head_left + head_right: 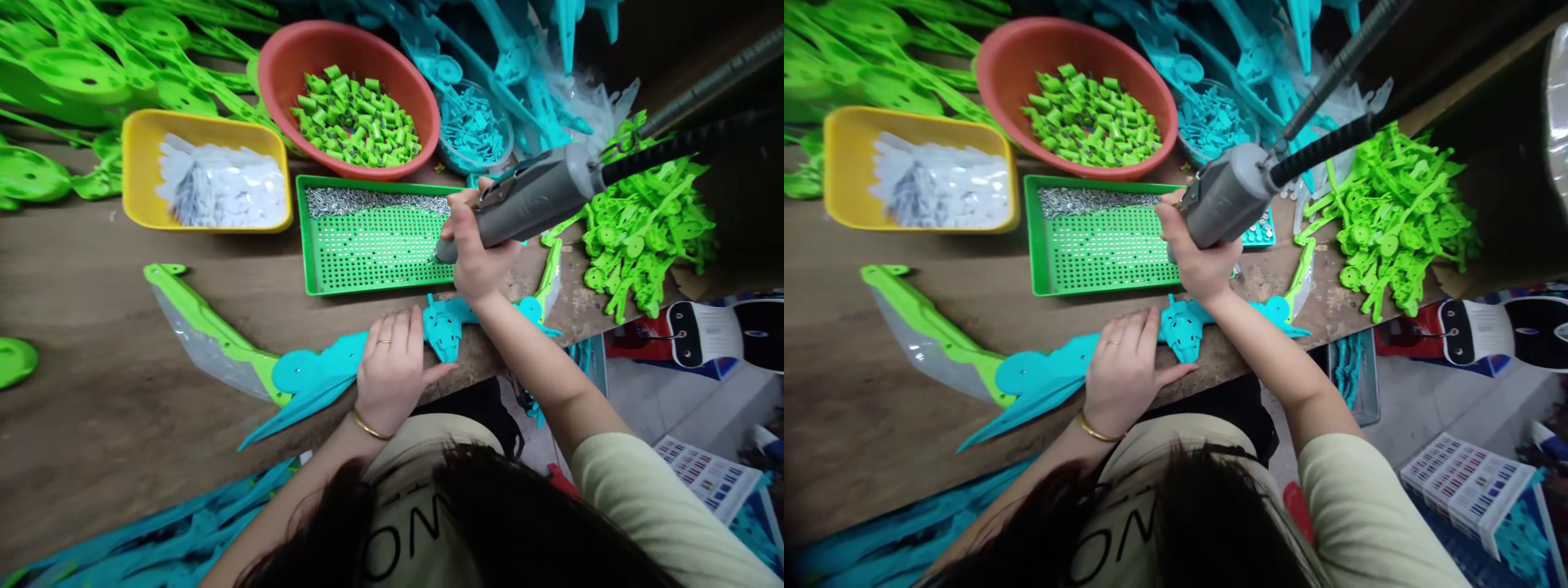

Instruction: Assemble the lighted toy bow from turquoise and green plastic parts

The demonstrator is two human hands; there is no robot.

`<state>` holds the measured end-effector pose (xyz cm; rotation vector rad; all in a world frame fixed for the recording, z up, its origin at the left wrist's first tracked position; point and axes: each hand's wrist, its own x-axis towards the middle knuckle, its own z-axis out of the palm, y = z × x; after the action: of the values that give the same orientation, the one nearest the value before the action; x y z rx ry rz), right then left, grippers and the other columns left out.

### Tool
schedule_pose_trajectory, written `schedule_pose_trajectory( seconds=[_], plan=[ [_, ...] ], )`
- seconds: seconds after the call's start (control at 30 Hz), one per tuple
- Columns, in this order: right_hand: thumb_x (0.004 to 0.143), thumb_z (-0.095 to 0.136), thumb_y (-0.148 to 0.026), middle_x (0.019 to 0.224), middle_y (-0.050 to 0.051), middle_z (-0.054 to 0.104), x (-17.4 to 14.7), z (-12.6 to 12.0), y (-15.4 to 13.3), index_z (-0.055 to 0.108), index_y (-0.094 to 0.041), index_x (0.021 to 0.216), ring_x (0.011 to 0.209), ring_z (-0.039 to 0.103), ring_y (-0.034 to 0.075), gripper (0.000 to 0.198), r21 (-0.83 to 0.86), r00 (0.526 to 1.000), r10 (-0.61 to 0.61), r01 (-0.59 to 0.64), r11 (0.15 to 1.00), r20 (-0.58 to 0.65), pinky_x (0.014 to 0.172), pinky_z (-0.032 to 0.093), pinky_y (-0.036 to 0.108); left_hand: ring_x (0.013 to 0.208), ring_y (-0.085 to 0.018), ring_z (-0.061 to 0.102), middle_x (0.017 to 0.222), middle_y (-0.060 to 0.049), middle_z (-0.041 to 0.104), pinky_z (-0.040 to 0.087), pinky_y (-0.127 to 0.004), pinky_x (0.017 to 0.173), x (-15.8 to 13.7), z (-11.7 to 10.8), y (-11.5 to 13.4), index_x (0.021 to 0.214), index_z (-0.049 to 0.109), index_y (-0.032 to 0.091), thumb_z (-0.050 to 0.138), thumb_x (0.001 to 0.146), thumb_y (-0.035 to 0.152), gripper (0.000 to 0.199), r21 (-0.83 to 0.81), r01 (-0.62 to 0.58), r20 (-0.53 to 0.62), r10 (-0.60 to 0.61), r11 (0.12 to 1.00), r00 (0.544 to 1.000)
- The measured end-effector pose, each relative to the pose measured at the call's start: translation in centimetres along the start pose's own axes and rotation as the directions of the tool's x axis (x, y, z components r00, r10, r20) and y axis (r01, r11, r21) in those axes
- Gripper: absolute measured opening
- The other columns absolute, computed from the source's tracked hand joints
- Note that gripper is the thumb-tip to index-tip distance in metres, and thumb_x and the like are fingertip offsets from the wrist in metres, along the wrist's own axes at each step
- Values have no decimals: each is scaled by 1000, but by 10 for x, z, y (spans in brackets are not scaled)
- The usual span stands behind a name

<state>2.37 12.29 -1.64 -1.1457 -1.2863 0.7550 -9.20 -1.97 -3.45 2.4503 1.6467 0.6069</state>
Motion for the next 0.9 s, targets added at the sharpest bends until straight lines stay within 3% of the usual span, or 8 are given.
schedule_pose_trajectory(
  seconds=[0.17,0.3,0.43,0.6,0.77,0.9],
  plan=[
    [90,55,-41,102,4,58,7,7,-2,59,-25,105,100,66,22,22,68,999,-6,3,998,43,89,57,48,114,-35,58,120,-25,63,38,-46,108,0,1,0,132,52,-4,56,76,74,96,15,-8,-15,8,1000,1000],
    [86,58,-44,89,1,59,10,13,-11,59,-23,91,80,66,17,22,71,990,-112,118,990,-81,83,58,44,113,-36,58,119,-25,63,38,-47,108,-1,3,0,132,52,-4,55,75,75,98,10,-9,-33,9,1000,999],
    [87,56,-44,80,-1,55,9,14,-7,58,-24,87,64,60,12,21,73,990,-126,130,989,-56,73,58,40,113,-36,58,120,-25,63,38,-47,108,-1,4,0,132,52,-4,55,75,75,98,23,-9,-34,10,1000,999],
    [86,57,-47,88,2,57,9,15,-3,59,-25,95,76,65,17,24,70,993,-107,110,991,-45,79,58,43,114,-37,58,120,-26,63,38,-49,108,-1,0,0,131,53,-5,55,77,73,95,-3,-8,-24,8,1000,1000],
    [86,62,-43,92,-2,60,4,-6,-46,60,-31,105,60,59,9,23,182,978,-181,197,963,-100,64,55,30,119,-39,56,126,-28,61,39,-50,107,8,-8,-8,131,52,-5,60,76,69,93,-55,-15,23,17,998,1000],
    [85,68,-39,92,-4,62,-30,-35,-74,58,-36,113,52,54,5,30,225,977,-192,208,952,-90,50,50,23,125,-39,54,130,-28,59,37,-50,109,13,-8,-15,132,52,-4,60,78,68,90,-85,-20,14,21,996,1000]
  ],
)
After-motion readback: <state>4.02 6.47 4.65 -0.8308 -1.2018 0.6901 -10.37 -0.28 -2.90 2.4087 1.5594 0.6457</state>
